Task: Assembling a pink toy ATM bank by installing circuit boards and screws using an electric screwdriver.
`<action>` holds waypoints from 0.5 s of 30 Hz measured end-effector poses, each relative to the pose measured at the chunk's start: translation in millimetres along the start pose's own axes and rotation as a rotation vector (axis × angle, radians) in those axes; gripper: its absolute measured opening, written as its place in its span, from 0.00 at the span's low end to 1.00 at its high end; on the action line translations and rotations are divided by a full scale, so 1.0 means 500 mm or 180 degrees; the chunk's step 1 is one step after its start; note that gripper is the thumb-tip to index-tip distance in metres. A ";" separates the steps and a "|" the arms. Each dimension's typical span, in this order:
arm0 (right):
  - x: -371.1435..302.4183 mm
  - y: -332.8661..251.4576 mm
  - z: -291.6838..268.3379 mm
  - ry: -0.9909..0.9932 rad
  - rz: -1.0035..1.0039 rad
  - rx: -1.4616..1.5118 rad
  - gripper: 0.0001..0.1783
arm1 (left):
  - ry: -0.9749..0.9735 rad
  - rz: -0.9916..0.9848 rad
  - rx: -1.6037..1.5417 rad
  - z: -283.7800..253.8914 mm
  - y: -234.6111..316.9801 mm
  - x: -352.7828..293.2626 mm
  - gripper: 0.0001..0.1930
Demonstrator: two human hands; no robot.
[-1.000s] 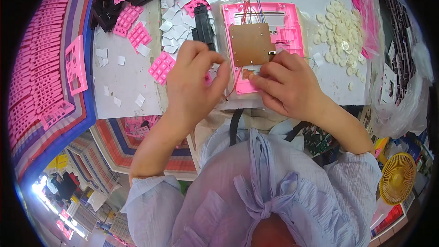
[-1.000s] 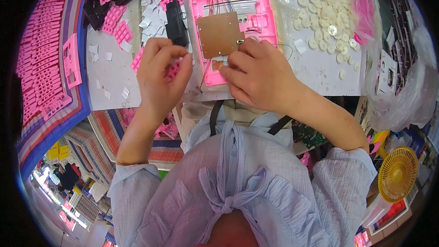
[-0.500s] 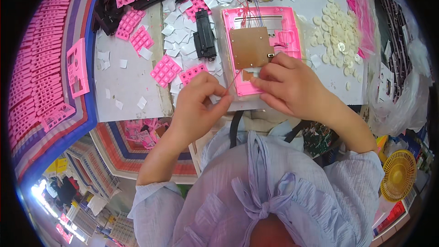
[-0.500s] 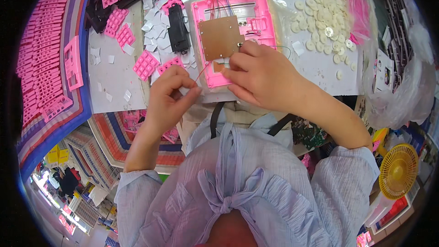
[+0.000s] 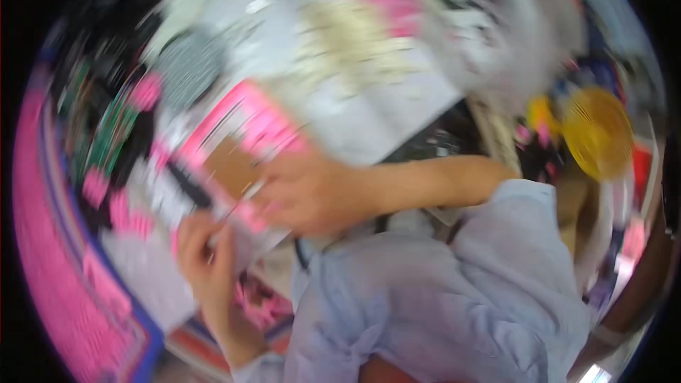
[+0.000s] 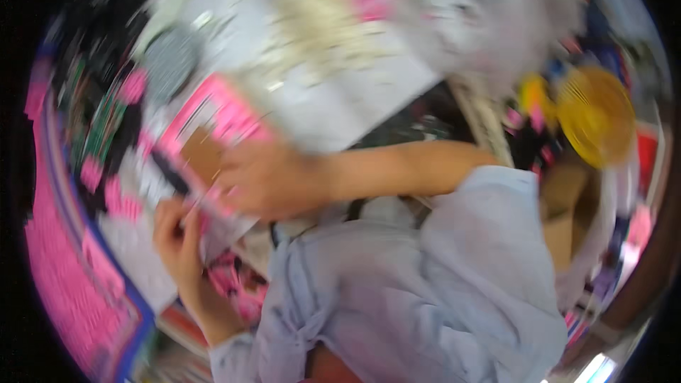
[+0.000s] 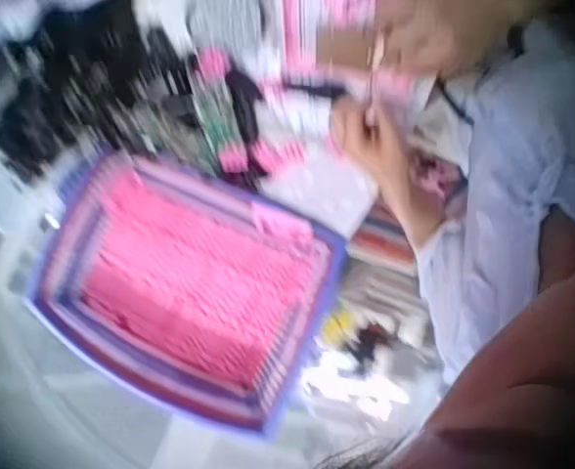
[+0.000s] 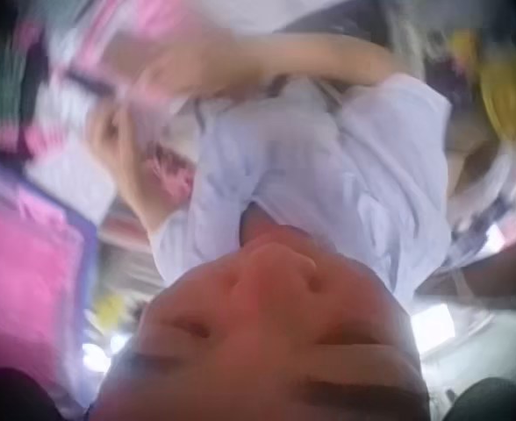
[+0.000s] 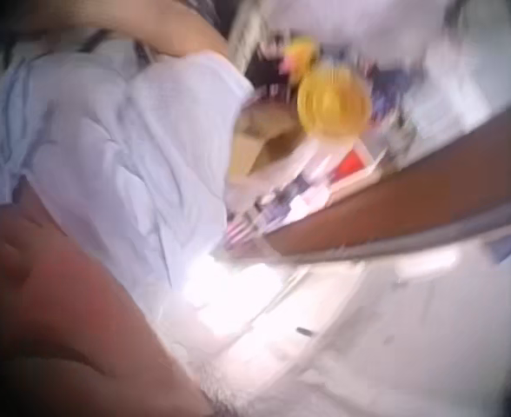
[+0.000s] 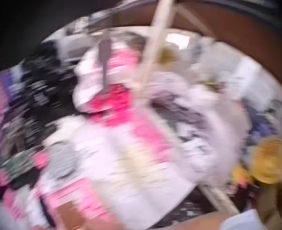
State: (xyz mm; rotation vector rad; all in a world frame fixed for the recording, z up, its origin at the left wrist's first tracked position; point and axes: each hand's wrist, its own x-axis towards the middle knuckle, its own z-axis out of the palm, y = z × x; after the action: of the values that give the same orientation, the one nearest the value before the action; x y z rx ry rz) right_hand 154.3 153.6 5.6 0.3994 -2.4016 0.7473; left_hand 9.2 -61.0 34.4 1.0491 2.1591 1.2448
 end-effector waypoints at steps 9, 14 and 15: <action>-0.323 -0.114 -0.259 0.0576 0.2681 -0.0875 0.11 | -0.0353 -0.0030 0.0532 -0.055 -0.064 -0.018 0.10; -0.520 -0.160 -0.428 0.1272 0.4243 -0.2061 0.10 | -0.0346 -0.0013 0.0761 -0.059 -0.087 -0.020 0.12; -0.533 -0.163 -0.450 0.1256 0.4476 -0.2116 0.11 | -0.0344 0.0013 0.0818 -0.059 -0.088 -0.020 0.12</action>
State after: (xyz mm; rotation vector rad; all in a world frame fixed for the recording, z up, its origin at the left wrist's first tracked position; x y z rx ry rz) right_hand 498.4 250.3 27.3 -1.6520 -2.0702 0.3784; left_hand -21.9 -98.2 11.1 1.1933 2.2747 0.9055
